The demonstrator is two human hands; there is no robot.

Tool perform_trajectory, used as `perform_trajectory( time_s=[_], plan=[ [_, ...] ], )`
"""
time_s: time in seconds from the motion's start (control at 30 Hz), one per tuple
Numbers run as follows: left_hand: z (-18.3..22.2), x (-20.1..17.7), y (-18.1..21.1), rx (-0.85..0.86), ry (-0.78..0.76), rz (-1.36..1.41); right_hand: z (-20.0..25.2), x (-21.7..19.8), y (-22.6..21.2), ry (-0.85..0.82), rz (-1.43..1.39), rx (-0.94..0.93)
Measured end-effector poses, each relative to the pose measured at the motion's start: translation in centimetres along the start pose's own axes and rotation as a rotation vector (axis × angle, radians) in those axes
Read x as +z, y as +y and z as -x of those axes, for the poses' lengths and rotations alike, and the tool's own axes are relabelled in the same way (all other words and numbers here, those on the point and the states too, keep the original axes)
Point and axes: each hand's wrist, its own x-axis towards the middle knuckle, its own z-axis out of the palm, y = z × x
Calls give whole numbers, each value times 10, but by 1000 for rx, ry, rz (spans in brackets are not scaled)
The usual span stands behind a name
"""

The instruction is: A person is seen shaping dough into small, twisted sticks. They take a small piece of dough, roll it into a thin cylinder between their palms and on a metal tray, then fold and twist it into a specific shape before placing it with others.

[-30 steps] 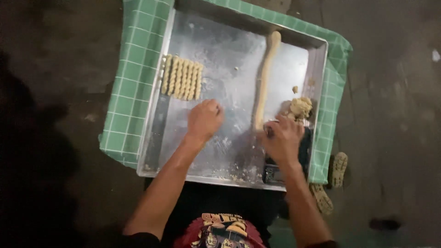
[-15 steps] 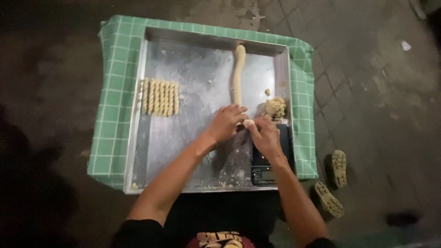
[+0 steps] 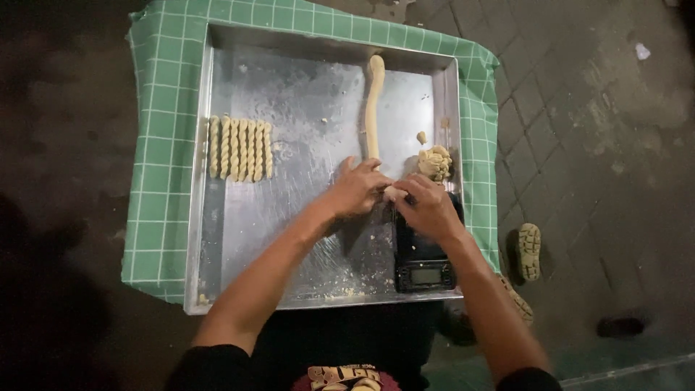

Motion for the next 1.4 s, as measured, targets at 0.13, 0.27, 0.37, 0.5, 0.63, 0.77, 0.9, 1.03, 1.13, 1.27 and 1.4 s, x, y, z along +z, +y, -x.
perform_trajectory(
  time_s=[0.13,0.27,0.37,0.5,0.63,0.77,0.9,1.03,1.13,1.27,1.4],
  plan=[
    [1,0,-9,-11,-71,59,0,-1,-1,3,49,-120],
    [-7,-1,-15,-6,-137,46,-1,3,0,-30,54,-120],
    [-8,-9,-12,-61,-189,100,-1,3,0,-12,55,-181],
    [-9,-14,-9,-92,-190,123,-3,5,-1,-24,68,-236],
    [-10,-9,-15,-57,-160,86,0,9,0,23,76,-204],
    [-11,-4,-16,-46,-130,86,1,16,11,35,71,-172],
    [-13,-9,-10,-19,-95,131,11,19,29,26,31,-97],
    [-7,-23,7,-131,-135,138,35,3,35,-19,-114,235],
    [-6,-12,25,-10,60,-54,64,-18,22,58,-91,324],
    [1,5,36,147,286,-237,95,-35,18,197,14,209],
    [11,2,38,130,201,-315,117,-41,21,325,7,279]
  ],
)
